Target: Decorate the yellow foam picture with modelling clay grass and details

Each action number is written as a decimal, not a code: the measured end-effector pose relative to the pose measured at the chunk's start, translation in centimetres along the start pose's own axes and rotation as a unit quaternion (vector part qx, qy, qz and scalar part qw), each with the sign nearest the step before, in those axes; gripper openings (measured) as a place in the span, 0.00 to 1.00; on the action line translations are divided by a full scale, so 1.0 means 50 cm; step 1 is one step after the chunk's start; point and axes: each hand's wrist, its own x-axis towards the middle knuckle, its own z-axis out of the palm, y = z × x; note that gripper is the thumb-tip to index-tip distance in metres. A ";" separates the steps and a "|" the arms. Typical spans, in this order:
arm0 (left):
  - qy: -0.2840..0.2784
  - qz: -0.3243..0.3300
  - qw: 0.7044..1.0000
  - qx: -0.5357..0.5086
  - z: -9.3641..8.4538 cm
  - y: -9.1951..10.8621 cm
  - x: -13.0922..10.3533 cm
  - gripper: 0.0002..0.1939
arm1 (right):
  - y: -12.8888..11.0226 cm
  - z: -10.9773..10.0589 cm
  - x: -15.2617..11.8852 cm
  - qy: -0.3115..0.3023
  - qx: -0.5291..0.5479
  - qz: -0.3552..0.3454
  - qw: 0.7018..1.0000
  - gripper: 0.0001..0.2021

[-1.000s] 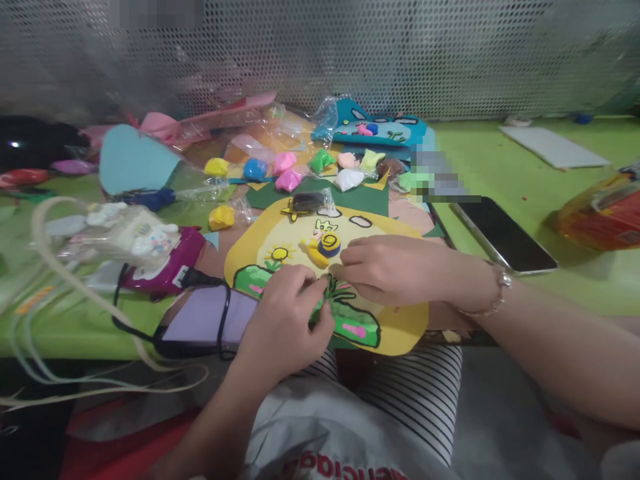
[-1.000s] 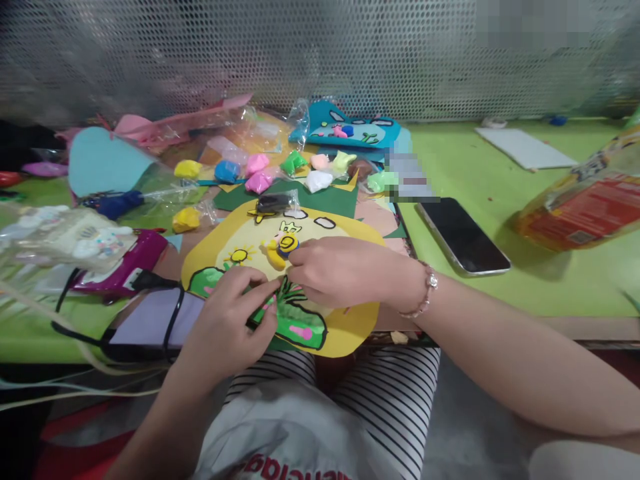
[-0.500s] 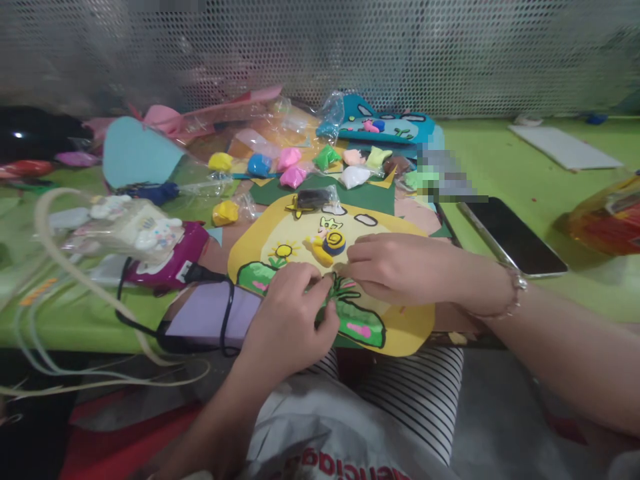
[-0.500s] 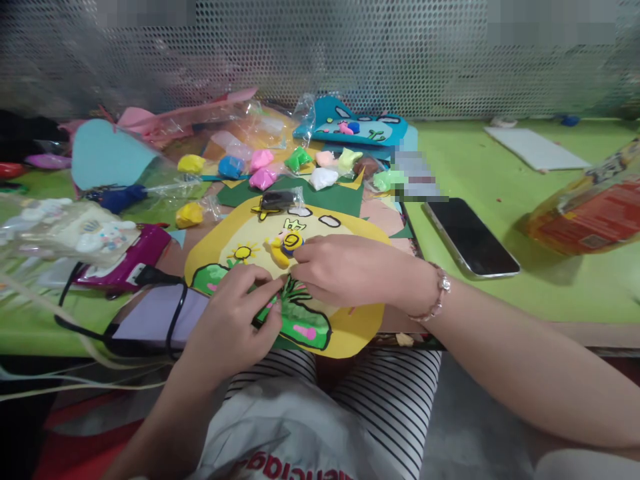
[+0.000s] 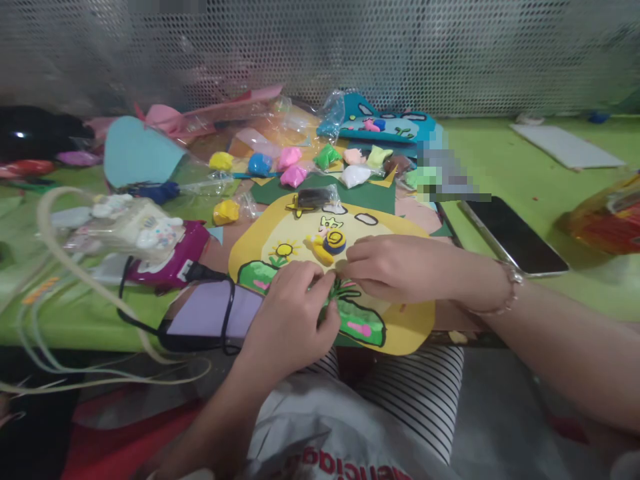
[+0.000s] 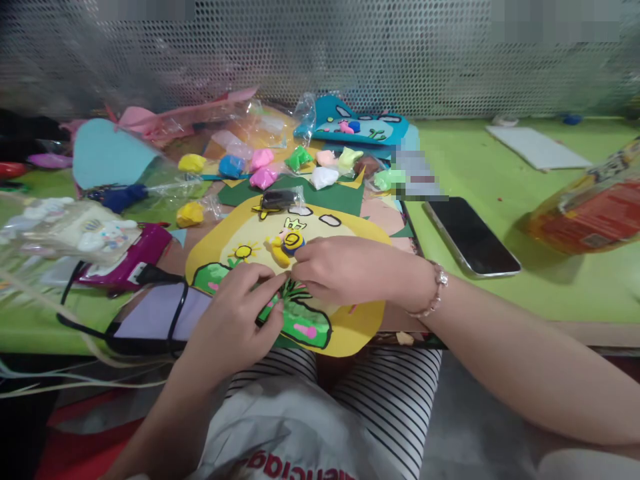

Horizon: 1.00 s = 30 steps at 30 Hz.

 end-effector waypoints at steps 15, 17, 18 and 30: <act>0.004 -0.008 1.000 -0.002 0.004 -0.002 -0.003 0.15 | 0.015 0.005 0.000 0.018 0.086 0.006 0.996 0.11; 0.006 -0.008 1.000 -0.001 0.004 -0.002 -0.004 0.15 | 0.014 0.005 0.001 0.018 0.088 0.007 0.996 0.11; 0.005 -0.008 1.000 0.000 0.003 -0.002 -0.004 0.16 | 0.014 0.004 0.001 0.014 0.089 0.007 0.996 0.11; 0.007 -0.007 1.000 -0.001 0.002 -0.003 -0.005 0.15 | 0.009 0.004 0.003 -0.002 0.099 0.005 0.995 0.11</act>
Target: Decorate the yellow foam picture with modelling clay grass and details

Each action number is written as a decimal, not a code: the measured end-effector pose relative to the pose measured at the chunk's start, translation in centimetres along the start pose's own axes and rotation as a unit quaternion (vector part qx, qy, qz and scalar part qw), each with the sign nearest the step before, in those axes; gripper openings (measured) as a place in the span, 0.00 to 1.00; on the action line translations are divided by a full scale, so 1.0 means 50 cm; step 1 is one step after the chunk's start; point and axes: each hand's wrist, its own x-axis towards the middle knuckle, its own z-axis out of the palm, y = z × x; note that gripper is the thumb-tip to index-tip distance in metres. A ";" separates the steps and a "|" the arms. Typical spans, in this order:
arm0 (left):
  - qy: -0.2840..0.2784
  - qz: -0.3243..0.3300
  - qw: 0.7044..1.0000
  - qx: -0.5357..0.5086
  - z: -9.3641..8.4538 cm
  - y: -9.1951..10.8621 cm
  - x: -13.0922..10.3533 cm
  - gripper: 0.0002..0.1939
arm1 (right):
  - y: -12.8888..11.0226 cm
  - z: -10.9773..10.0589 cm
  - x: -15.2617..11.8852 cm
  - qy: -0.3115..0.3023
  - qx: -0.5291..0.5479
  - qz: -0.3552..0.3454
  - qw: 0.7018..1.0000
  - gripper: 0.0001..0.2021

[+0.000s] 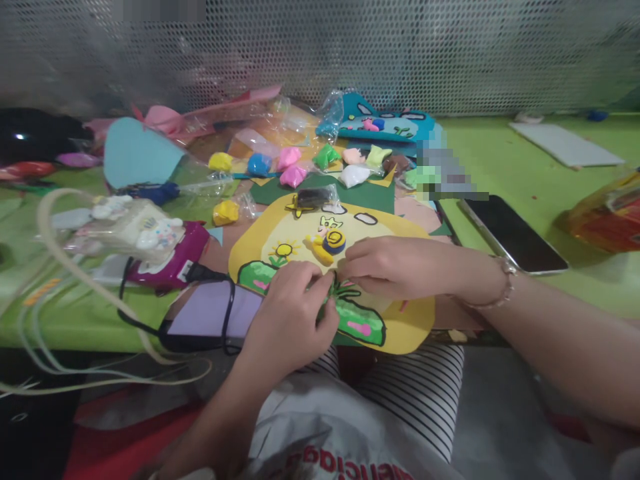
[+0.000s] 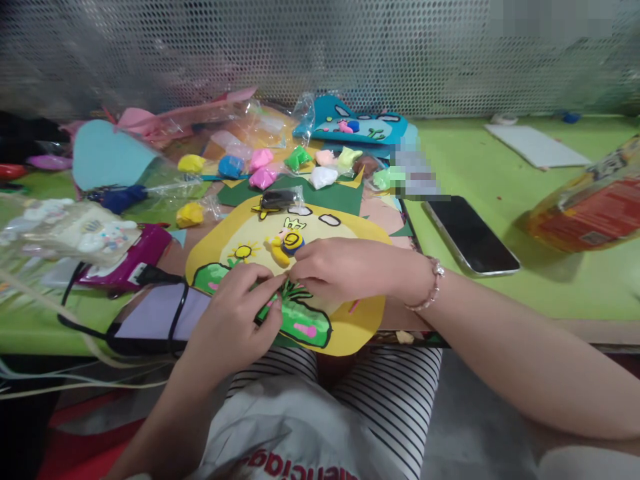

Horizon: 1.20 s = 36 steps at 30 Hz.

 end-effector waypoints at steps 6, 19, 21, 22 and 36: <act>0.003 0.003 1.000 -0.002 0.001 0.001 0.001 0.15 | -0.004 -0.003 0.001 0.010 -0.003 -0.006 1.000 0.11; 0.007 0.010 1.000 0.000 0.001 0.001 0.006 0.15 | -0.004 0.000 0.004 -0.006 -0.017 -0.003 1.000 0.11; 0.005 0.009 1.000 0.001 0.001 0.002 0.005 0.15 | -0.003 0.002 0.003 -0.001 -0.024 0.003 1.000 0.11; 0.004 0.008 1.000 0.001 0.001 0.002 0.005 0.15 | -0.001 0.003 0.002 0.004 -0.025 0.007 1.000 0.11; 0.002 0.005 1.000 0.004 0.001 0.003 0.005 0.14 | -0.005 0.005 0.006 0.003 0.026 -0.016 1.000 0.11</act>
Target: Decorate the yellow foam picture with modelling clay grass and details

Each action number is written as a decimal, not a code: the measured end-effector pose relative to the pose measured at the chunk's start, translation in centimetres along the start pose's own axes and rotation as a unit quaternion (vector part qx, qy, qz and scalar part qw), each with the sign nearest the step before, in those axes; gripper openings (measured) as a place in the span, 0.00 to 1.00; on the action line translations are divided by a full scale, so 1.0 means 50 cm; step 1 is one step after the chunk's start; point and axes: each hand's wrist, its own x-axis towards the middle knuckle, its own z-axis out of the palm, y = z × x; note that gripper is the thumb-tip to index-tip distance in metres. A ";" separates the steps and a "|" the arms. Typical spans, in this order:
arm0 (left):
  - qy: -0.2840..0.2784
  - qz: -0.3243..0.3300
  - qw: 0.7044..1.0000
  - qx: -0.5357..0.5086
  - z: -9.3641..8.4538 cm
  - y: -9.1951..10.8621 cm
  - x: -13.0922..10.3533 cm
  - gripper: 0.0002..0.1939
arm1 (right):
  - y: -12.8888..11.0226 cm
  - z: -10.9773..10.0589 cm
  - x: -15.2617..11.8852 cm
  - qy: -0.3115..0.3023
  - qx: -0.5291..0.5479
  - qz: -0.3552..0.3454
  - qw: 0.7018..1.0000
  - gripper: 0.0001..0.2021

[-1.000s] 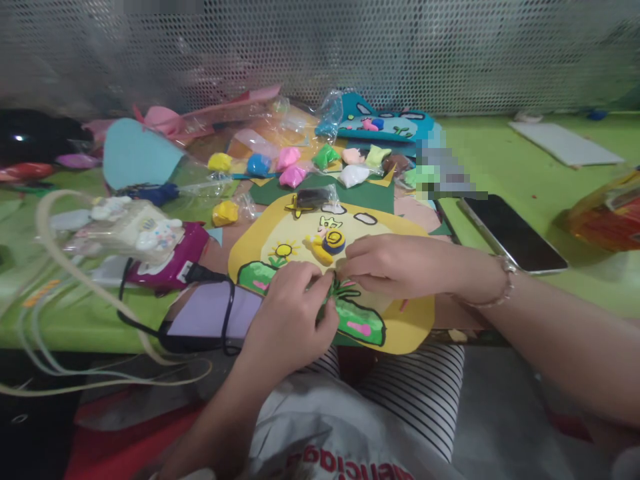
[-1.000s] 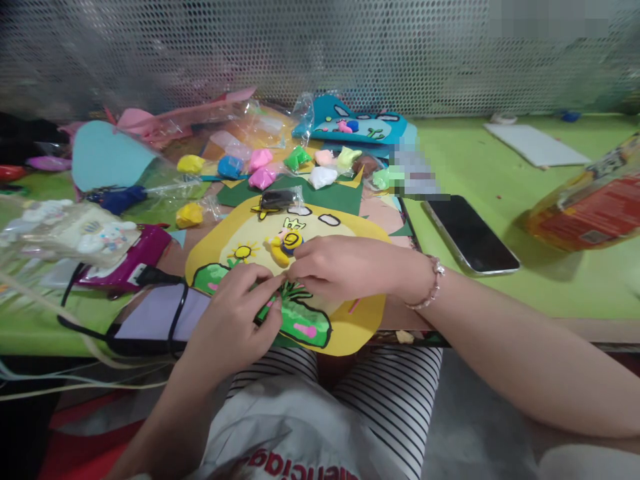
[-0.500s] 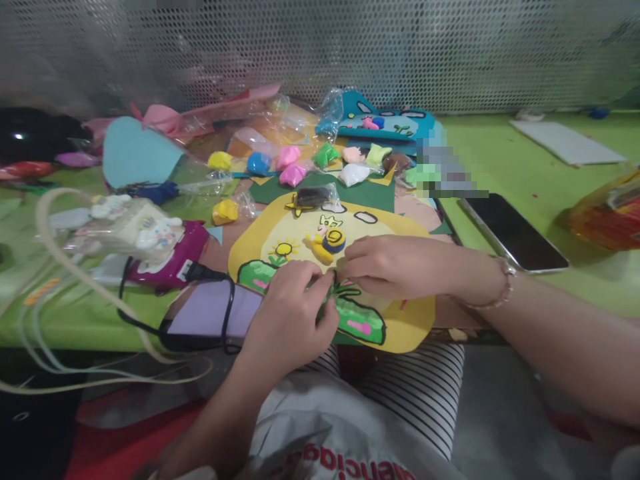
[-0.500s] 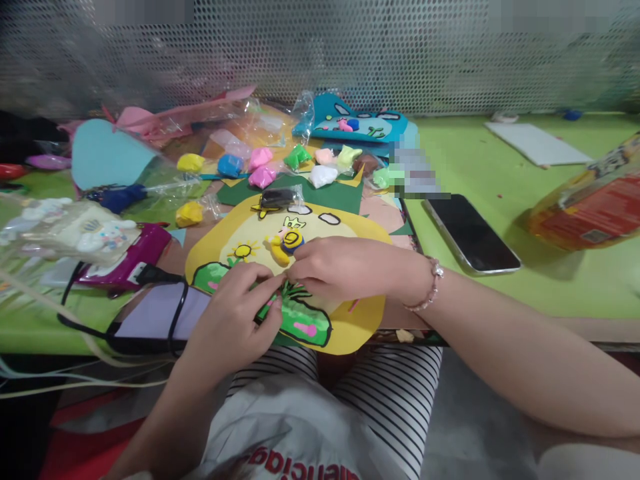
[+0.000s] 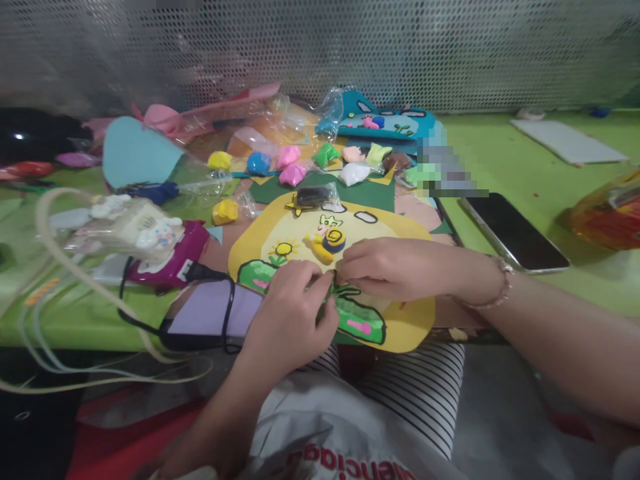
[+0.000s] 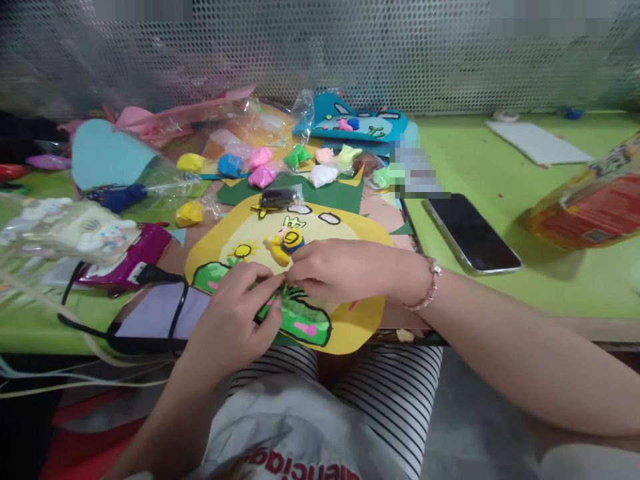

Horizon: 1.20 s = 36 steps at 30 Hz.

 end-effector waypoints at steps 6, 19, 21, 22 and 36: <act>0.002 0.004 1.000 0.002 -0.003 -0.001 -0.001 0.14 | -0.004 -0.001 0.000 0.005 -0.034 0.008 0.999 0.10; -0.007 0.000 1.000 0.002 0.000 -0.003 -0.001 0.14 | -0.004 -0.001 0.000 0.018 -0.036 0.022 0.999 0.11; -0.008 -0.001 1.000 0.001 0.000 -0.003 -0.001 0.13 | 0.001 -0.002 -0.004 0.030 -0.023 0.025 0.999 0.11; -0.008 0.000 1.000 0.001 0.000 -0.002 0.000 0.12 | 0.005 -0.002 -0.006 0.039 -0.021 0.029 0.999 0.11; -0.030 0.034 0.999 0.025 -0.003 0.000 0.004 0.13 | -0.009 -0.008 -0.008 -0.028 -0.080 0.049 0.995 0.10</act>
